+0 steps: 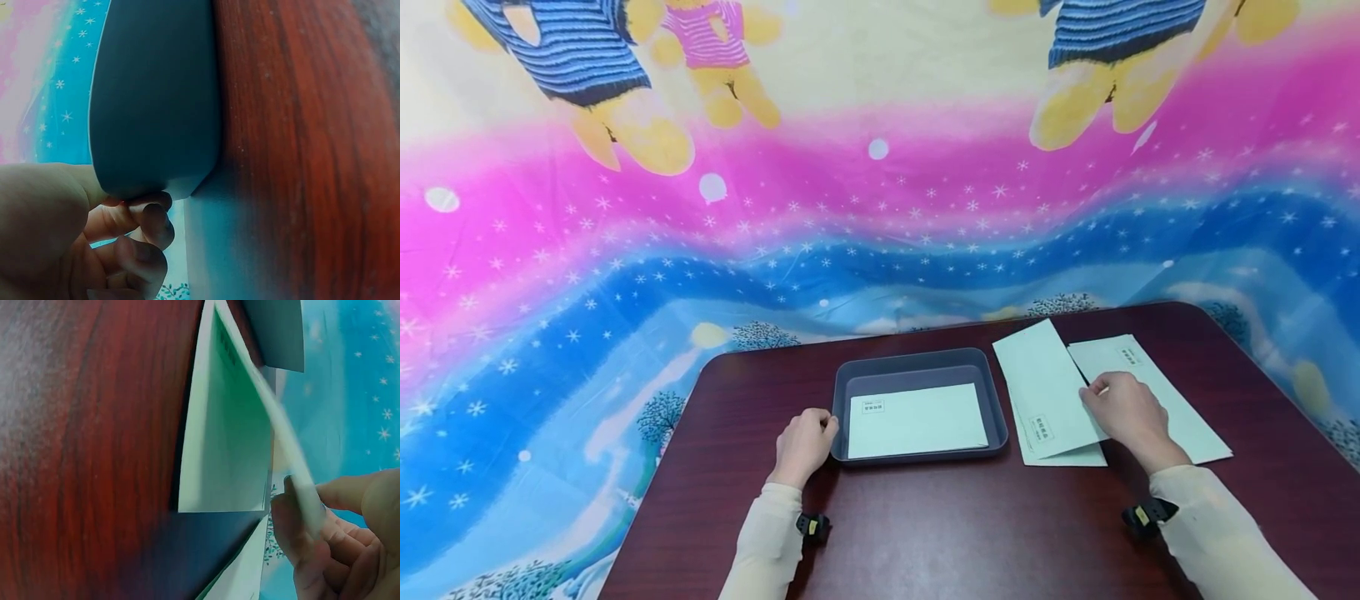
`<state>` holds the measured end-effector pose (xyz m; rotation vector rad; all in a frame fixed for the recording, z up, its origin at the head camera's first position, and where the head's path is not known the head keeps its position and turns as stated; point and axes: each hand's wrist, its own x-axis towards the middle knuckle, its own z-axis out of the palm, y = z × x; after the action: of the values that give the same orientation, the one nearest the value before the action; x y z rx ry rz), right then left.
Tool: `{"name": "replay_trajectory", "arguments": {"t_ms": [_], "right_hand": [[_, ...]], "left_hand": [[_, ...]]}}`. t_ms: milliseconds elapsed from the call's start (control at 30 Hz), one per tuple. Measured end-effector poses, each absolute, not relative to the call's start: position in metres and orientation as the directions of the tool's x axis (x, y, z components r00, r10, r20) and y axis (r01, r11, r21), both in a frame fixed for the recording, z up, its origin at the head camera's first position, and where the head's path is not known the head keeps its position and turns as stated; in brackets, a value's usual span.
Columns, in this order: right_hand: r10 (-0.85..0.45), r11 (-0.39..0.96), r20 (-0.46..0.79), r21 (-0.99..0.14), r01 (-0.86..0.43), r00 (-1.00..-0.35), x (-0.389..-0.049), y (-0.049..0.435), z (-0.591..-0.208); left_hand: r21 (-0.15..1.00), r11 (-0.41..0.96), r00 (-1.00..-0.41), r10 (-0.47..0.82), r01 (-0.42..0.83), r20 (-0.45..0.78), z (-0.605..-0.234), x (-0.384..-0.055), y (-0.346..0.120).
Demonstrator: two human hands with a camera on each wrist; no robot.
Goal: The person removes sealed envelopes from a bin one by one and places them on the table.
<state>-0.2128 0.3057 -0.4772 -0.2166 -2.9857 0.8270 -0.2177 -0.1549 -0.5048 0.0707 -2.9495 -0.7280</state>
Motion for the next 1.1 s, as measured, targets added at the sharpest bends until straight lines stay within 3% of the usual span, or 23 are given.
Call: {"name": "replay_trajectory", "arguments": {"t_ms": [533, 1100], "right_hand": [[0.150, 0.854, -0.110, -0.487, 0.184, -0.983, -0.208, 0.307, -0.483], [0.109, 0.880, -0.092, -0.454, 0.139, -0.990, -0.205, 0.306, -0.497]], "left_hand": [[0.457, 0.889, -0.993, -0.070, -0.020, 0.092, -0.504, -0.218, -0.155], [0.454, 0.891, -0.992, -0.069, -0.013, 0.106, -0.504, -0.217, -0.156]]}}
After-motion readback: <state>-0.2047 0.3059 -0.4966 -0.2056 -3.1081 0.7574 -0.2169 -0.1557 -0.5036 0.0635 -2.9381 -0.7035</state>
